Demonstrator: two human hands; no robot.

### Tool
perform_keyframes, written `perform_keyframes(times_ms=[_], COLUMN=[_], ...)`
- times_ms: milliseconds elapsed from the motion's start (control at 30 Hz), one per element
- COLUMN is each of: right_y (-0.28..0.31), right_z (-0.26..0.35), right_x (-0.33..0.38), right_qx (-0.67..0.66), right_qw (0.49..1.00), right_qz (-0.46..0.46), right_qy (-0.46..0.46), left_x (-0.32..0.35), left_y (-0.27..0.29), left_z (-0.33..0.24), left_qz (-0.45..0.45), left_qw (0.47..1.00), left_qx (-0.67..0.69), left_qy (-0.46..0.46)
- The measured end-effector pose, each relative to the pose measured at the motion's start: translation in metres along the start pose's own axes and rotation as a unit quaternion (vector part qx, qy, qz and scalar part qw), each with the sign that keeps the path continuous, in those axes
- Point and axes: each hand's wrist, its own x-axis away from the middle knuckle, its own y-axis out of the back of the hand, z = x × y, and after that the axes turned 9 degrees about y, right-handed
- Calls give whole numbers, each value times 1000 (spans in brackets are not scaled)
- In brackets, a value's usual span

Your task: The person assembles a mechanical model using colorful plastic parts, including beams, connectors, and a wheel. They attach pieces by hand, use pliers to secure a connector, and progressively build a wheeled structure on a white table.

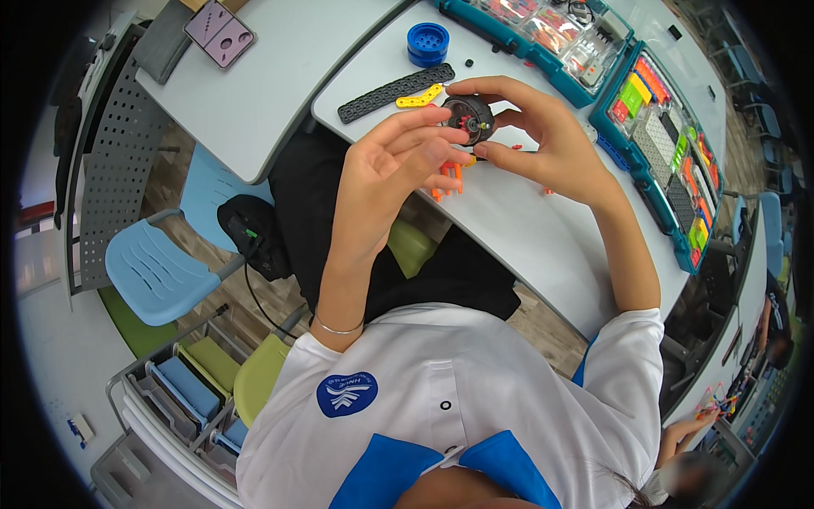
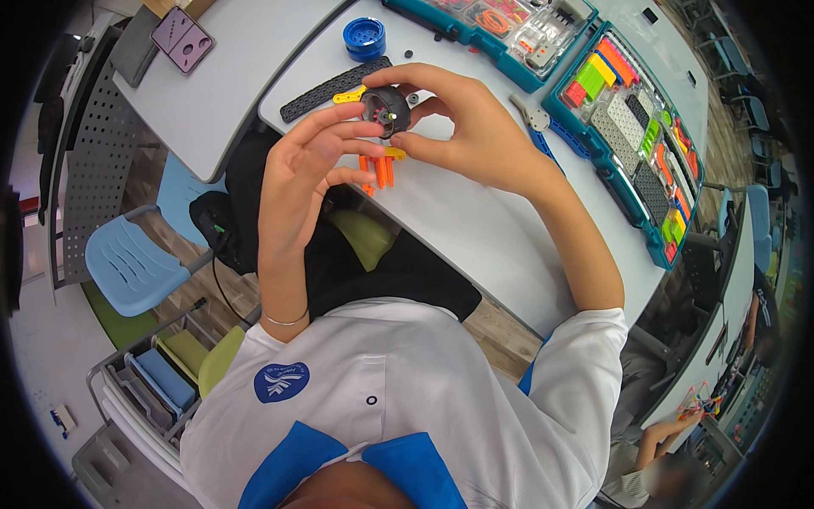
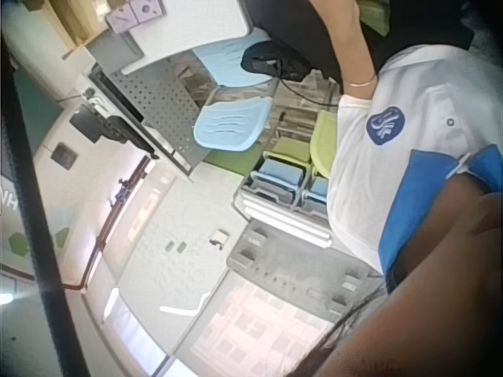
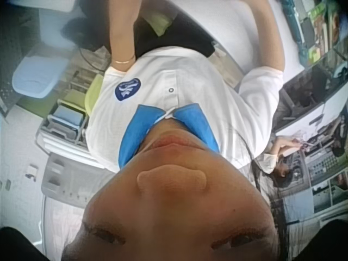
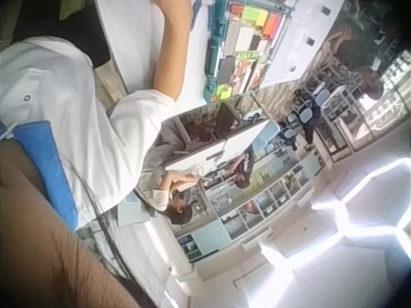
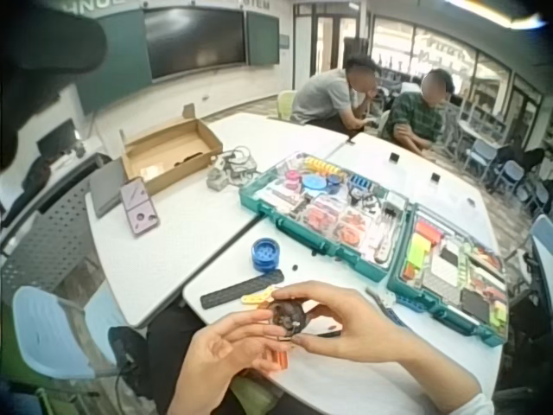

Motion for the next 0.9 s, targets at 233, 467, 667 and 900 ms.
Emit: perform_keyframes(times_ms=[233, 467, 667, 900], right_y=[0, -10, -11, -2], right_z=[-5, 2, 6, 5], right_x=[0, 0, -2, -3], right_qx=[-14, 85, 122, 75], right_qw=[1000, 994, 986, 984], right_qz=[4, -41, -57, -88], right_qy=[-20, 46, 100, 132], left_x=[-8, -11, -10, -5], left_y=[-1, -15, -18, -2], left_z=[11, 8, 13, 15], left_qz=[-30, -91, -105, -5], left_qw=[1000, 992, 978, 984], left_qx=[-8, -84, -116, -29], left_qy=[3, -33, -140, -176])
